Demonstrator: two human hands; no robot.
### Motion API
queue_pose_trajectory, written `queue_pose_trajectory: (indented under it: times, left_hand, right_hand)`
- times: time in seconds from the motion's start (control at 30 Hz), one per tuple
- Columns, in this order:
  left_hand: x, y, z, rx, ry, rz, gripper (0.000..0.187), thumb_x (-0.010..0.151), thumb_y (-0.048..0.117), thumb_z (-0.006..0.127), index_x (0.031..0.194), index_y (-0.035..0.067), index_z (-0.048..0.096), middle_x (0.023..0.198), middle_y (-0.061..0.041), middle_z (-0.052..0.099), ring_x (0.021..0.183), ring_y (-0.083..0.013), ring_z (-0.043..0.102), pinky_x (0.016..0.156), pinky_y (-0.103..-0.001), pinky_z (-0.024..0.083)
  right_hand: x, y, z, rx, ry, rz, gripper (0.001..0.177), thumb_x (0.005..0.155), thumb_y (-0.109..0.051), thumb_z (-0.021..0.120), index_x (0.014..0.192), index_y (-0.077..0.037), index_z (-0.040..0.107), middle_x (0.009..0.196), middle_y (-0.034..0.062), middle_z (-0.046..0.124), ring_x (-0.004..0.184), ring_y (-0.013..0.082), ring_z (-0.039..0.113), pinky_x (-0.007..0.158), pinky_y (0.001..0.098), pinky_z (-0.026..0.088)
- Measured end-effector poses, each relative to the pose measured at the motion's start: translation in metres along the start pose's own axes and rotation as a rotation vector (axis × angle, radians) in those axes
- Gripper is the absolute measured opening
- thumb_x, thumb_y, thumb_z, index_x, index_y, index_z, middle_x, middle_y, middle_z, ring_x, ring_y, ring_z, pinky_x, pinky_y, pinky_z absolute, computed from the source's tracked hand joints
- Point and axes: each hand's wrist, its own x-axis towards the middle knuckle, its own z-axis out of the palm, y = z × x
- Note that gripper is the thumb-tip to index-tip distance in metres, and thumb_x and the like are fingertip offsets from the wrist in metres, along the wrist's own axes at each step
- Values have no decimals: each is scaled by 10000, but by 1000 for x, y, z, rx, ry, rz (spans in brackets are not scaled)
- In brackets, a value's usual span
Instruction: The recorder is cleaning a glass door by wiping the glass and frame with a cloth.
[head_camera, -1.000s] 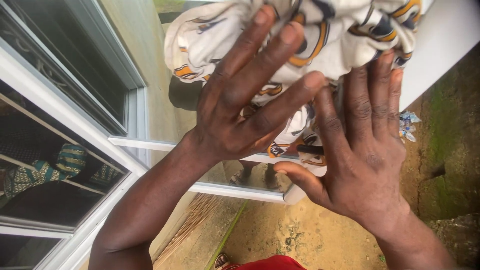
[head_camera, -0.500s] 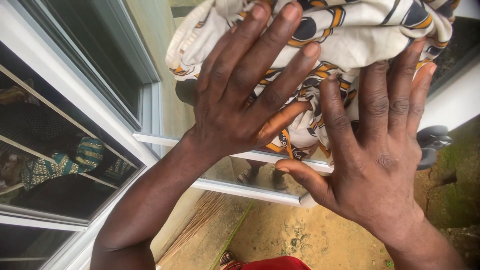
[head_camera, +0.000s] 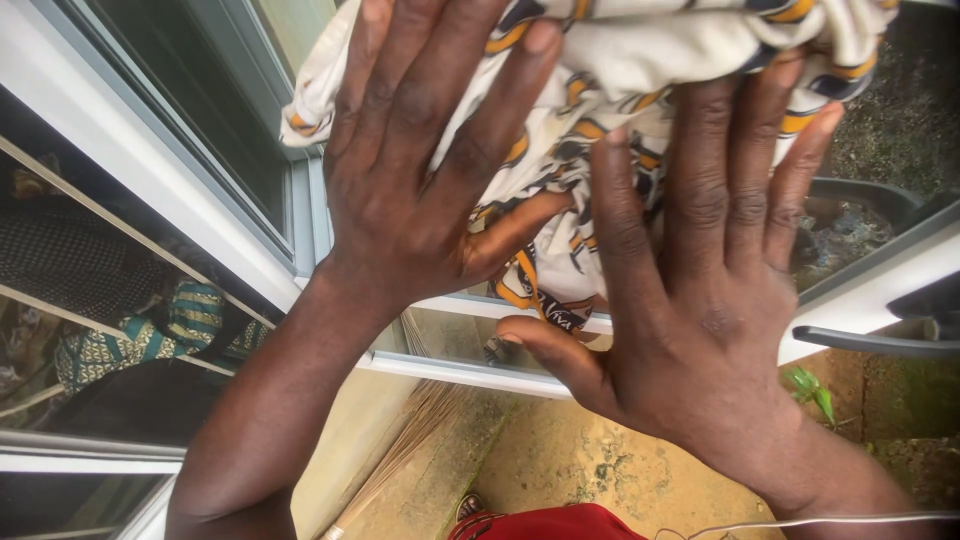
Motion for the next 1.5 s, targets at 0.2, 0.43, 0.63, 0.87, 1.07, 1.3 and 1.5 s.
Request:
queue_pose_trajectory:
  times: [0.2, 0.43, 0.63, 0.87, 1.07, 1.3, 1.5]
  left_hand:
    - [-32, -25, -1, -100, 156, -103, 771, 948, 629, 743, 1498, 136, 524, 1579, -147, 469, 1549, -357, 396, 1305, -611, 316]
    - [-68, -81, -7, -105, 284, -66, 775, 904, 631, 782, 1432, 102, 576, 1465, -178, 542, 1455, -360, 474, 1270, -619, 435]
    - [-88, -109, -19, -130, 367, -63, 782, 920, 567, 792, 1435, 30, 555, 1496, -231, 395, 1448, -425, 436, 1263, -590, 486]
    - [-117, -135, -35, -16, 404, -122, 877, 921, 546, 855, 1606, 179, 446, 1698, -127, 194, 1587, -342, 222, 1286, -549, 302]
    - [-119, -146, -48, 54, 174, -149, 802, 945, 475, 700, 1594, 137, 371, 1671, -206, 277, 1572, -428, 267, 1272, -650, 148]
    - [-157, -138, -27, -55, 292, -196, 662, 1092, 423, 575, 1679, 246, 324, 1685, -111, 370, 1619, -359, 266, 1319, -610, 210]
    - [-168, -88, -38, -207, 290, -369, 663, 1066, 530, 347, 1627, 179, 392, 1595, -206, 360, 1556, -367, 283, 1331, -608, 234]
  right_hand:
    - [25, -21, 30, 32, 114, -112, 955, 1051, -818, 420, 1630, -61, 375, 1617, 356, 219, 1498, 573, 102, 1189, 786, 15]
    - [62, -44, 58, 61, 104, -234, 909, 1110, -745, 370, 1650, -20, 462, 1650, 345, 292, 1527, 542, 139, 1181, 780, 7]
    - [88, -61, 65, 12, 88, -351, 762, 1054, -482, 519, 1659, -19, 493, 1719, 283, 295, 1580, 481, 133, 1204, 767, 8]
    - [108, -77, 79, 34, 126, -411, 599, 1061, -218, 543, 1609, 10, 467, 1711, 232, 306, 1615, 408, 195, 1259, 696, 34]
    - [124, -94, 74, 142, 96, -437, 535, 1086, -63, 526, 1607, 44, 466, 1720, 204, 323, 1617, 352, 213, 1309, 628, 15]
    - [123, -111, 99, 8, 176, -475, 410, 1150, -90, 525, 1552, -15, 551, 1684, 116, 381, 1599, 222, 228, 1362, 525, -23]
    - [104, -126, 116, 90, 116, -479, 368, 1187, -198, 566, 1508, -17, 582, 1660, 104, 400, 1639, 218, 242, 1389, 496, 25]
